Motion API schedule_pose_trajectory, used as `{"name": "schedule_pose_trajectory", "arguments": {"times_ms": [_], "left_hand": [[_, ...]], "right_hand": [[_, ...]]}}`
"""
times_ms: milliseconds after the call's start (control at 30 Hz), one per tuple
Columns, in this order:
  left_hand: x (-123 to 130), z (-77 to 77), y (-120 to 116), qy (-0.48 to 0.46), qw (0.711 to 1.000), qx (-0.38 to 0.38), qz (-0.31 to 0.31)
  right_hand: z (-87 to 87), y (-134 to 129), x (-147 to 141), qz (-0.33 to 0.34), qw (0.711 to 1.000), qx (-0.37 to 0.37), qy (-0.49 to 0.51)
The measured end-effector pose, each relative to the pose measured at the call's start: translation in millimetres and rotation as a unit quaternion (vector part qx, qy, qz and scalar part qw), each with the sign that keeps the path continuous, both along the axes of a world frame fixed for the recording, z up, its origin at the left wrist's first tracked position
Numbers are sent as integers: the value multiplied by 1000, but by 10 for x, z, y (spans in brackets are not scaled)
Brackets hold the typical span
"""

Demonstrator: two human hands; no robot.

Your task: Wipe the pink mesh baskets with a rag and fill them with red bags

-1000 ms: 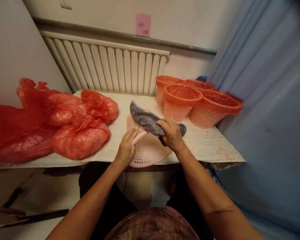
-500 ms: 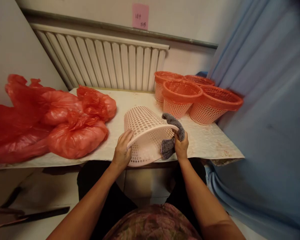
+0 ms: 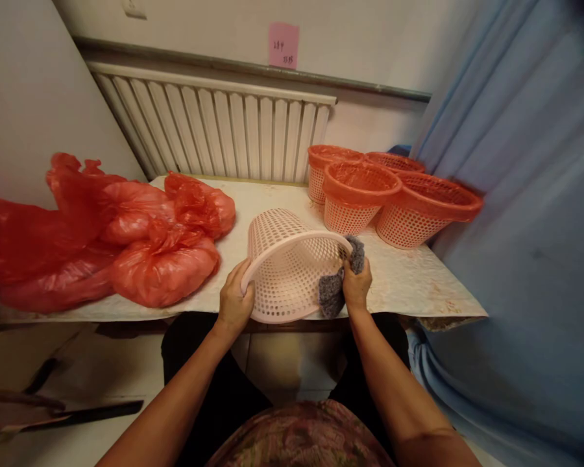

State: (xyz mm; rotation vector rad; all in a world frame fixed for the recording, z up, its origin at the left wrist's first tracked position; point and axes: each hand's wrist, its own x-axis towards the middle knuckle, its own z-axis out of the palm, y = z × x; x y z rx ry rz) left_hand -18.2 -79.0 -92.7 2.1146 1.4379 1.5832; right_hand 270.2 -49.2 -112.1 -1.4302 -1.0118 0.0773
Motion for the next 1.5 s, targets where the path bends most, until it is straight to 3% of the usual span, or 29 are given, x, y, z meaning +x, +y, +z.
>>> {"name": "schedule_pose_trajectory", "arguments": {"times_ms": [67, 200, 267, 367, 600, 733, 900, 1100, 1200, 1300, 1400, 1500], "left_hand": [[27, 37, 38, 4, 1000, -5, 0], [91, 82, 119, 26, 999, 13, -24], [103, 76, 143, 35, 999, 20, -30], [101, 35, 149, 53, 997, 30, -48], [84, -45, 115, 66, 995, 40, -60], [44, -91, 102, 60, 996, 35, -55], [2, -151, 75, 40, 997, 36, -48], [-17, -183, 49, 18, 999, 31, -39], [-44, -188, 32, 7, 999, 18, -31], [-83, -160, 17, -8, 1000, -15, -6], [-114, -87, 23, -23, 998, -53, 25], [-126, -12, 49, -20, 998, -49, 34]], "right_hand": [[317, 7, -35, 34, 992, 50, -111], [779, -35, -186, 140, 930, 91, -329], [871, -49, -240, 160, 909, 84, -377], [854, -53, -237, 164, 905, 80, -385], [605, -78, -89, 153, 937, 92, -300], [414, -86, -19, 112, 965, 79, -224], [-21, -88, 53, 52, 997, 17, -60], [-688, -177, -3, 11, 991, -52, 121], [-778, -198, -41, 32, 987, -69, 141], [-561, -147, -38, 34, 990, -72, 117], [-128, -63, -34, 24, 999, -35, 29], [335, -19, -89, 85, 986, 44, -139]]}}
